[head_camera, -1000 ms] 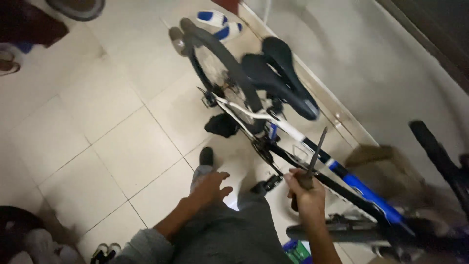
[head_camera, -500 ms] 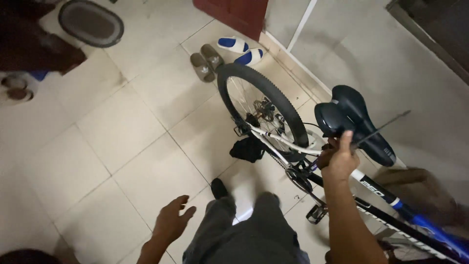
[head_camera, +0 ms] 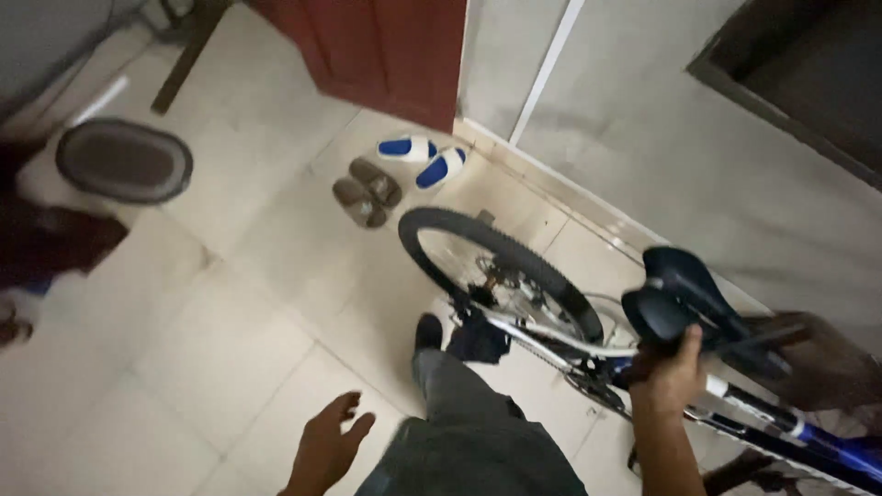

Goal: The person uses a screwdriver to tighten bolts on the handlebar stem of a bicycle. They then reposition the bicycle upright and continue to tighten the handlebar stem bolts with the screwdriver.

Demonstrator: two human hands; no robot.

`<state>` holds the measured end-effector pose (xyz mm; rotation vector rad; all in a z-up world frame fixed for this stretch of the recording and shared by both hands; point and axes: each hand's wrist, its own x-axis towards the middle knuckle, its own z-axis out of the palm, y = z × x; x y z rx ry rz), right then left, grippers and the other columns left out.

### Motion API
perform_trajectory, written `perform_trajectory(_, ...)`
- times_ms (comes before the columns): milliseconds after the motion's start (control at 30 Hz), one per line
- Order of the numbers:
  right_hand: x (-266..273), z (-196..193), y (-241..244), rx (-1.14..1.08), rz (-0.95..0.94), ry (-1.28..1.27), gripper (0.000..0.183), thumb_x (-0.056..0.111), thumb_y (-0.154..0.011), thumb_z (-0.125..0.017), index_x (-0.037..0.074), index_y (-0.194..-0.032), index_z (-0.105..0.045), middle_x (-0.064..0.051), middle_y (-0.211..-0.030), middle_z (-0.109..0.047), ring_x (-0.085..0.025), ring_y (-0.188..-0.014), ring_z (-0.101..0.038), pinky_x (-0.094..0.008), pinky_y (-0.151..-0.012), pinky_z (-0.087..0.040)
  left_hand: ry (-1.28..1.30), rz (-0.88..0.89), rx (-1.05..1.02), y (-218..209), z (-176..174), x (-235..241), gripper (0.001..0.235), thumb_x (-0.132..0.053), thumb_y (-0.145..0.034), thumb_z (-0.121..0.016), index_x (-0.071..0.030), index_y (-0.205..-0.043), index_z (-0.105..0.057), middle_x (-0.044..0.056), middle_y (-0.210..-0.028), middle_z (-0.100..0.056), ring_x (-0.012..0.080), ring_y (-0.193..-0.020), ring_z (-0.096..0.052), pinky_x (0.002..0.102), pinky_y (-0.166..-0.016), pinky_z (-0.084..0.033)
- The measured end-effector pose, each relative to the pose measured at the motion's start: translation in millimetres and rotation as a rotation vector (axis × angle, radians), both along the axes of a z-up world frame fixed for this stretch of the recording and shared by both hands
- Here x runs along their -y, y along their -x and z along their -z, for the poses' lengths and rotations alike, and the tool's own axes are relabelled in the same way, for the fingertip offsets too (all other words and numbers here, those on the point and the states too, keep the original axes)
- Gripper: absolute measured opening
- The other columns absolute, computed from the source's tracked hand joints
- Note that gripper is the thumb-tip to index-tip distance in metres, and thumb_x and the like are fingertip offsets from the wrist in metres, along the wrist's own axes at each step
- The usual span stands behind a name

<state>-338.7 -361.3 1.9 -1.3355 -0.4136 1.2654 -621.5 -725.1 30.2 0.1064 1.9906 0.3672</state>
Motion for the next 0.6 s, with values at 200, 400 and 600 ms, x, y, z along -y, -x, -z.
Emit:
perform_trajectory(200,-2,-12,17,0.238,0.108,0.256,0.041,0.052,-0.089,-0.072,0.025,-0.119,-0.062,0.009,-0.098,-0.069,-0.010,-0.071,-0.060,-0.028,-0.049,-0.045,0.126,0.031,-0.060,82,28,-9,0.059,-0.045,-0.090,-0.060,-0.021,-0.144,-0.056,-0.002,-0.143,-0.065,0.0179,-0.130,-0.064,0.038,-0.111,-0.049)
perform_trajectory(400,-1,-1,22,0.481,0.223,0.023,0.044,0.041,-0.088,-0.084,0.015,-0.120,-0.069,-0.001,-0.123,-0.076,-0.011,-0.101,-0.074,-0.028,-0.088,-0.062,0.020,0.129,-0.131,151,52,-39,0.060,-0.045,-0.081,-0.063,-0.021,-0.136,-0.065,-0.003,-0.134,-0.072,0.0173,-0.121,-0.071,0.034,-0.106,-0.052)
perform_trajectory(600,-2,-8,41,0.398,0.420,0.163,0.044,0.044,-0.080,-0.088,0.026,-0.116,-0.071,0.009,-0.116,-0.081,-0.005,-0.096,-0.079,-0.023,-0.078,-0.068,0.165,0.269,-0.129,249,45,-70,0.059,-0.049,-0.091,-0.062,-0.024,-0.144,-0.056,-0.006,-0.143,-0.065,0.0172,-0.129,-0.065,0.038,-0.113,-0.047)
